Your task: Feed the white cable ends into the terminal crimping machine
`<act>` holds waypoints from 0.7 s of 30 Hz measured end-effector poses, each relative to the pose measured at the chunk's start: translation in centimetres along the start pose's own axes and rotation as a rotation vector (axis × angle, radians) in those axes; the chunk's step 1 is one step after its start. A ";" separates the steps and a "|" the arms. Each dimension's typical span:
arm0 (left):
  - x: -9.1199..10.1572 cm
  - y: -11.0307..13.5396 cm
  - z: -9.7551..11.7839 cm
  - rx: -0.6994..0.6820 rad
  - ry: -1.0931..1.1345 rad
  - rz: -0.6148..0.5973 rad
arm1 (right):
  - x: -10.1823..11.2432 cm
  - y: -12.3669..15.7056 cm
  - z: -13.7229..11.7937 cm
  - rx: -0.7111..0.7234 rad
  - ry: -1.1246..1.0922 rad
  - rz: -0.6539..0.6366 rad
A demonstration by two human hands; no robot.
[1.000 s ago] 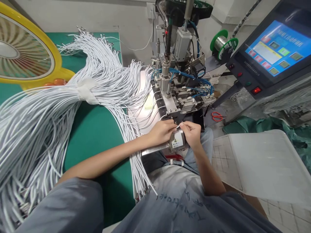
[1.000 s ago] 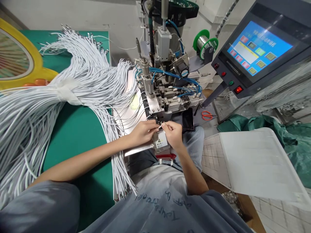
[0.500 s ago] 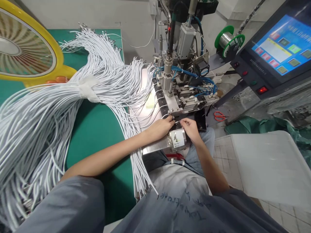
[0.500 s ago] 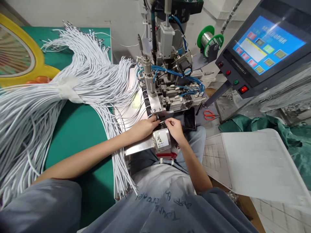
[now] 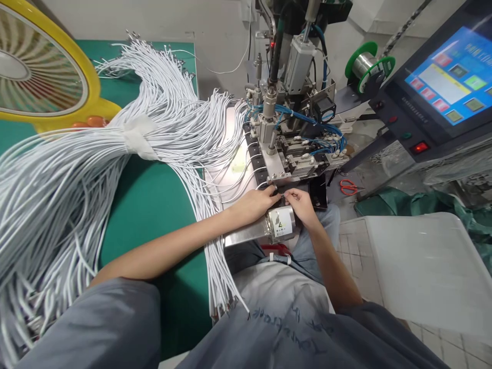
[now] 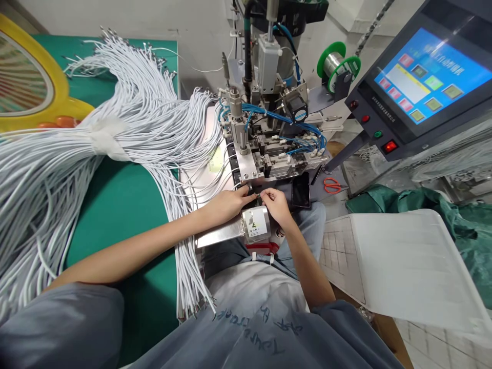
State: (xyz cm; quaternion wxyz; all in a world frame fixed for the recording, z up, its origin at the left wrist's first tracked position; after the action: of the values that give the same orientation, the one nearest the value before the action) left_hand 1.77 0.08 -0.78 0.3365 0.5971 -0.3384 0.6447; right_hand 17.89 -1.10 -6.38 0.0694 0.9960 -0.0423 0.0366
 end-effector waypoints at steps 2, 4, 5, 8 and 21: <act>0.0 0.0 0.0 -0.005 -0.035 -0.007 | 0.0 0.0 0.1 -0.008 -0.002 0.002; 0.0 0.1 0.1 -0.014 -0.059 -0.007 | -0.1 -0.1 0.2 -0.019 -0.004 0.001; 0.0 0.1 0.1 -0.019 -0.063 -0.005 | -0.1 -0.1 0.3 -0.024 -0.007 0.002; -0.2 0.0 0.1 -0.020 -0.055 0.001 | -0.1 -0.1 0.4 -0.037 -0.023 0.008; 0.7 0.2 0.1 -0.024 -0.065 -0.011 | -0.4 -0.2 0.4 -0.092 -0.056 -0.155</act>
State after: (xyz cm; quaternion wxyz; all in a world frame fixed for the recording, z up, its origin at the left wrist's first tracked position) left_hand 1.66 -0.12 -0.10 0.3359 0.6158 -0.3534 0.6189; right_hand 17.49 -0.90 -6.81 0.1163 0.9927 0.0313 0.0011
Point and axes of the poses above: each hand's wrist, its own y-axis away from the middle knuckle, its own x-axis out of the back of the hand, z = x × y, the point moved 2 cm from there along -y, towards the middle knuckle
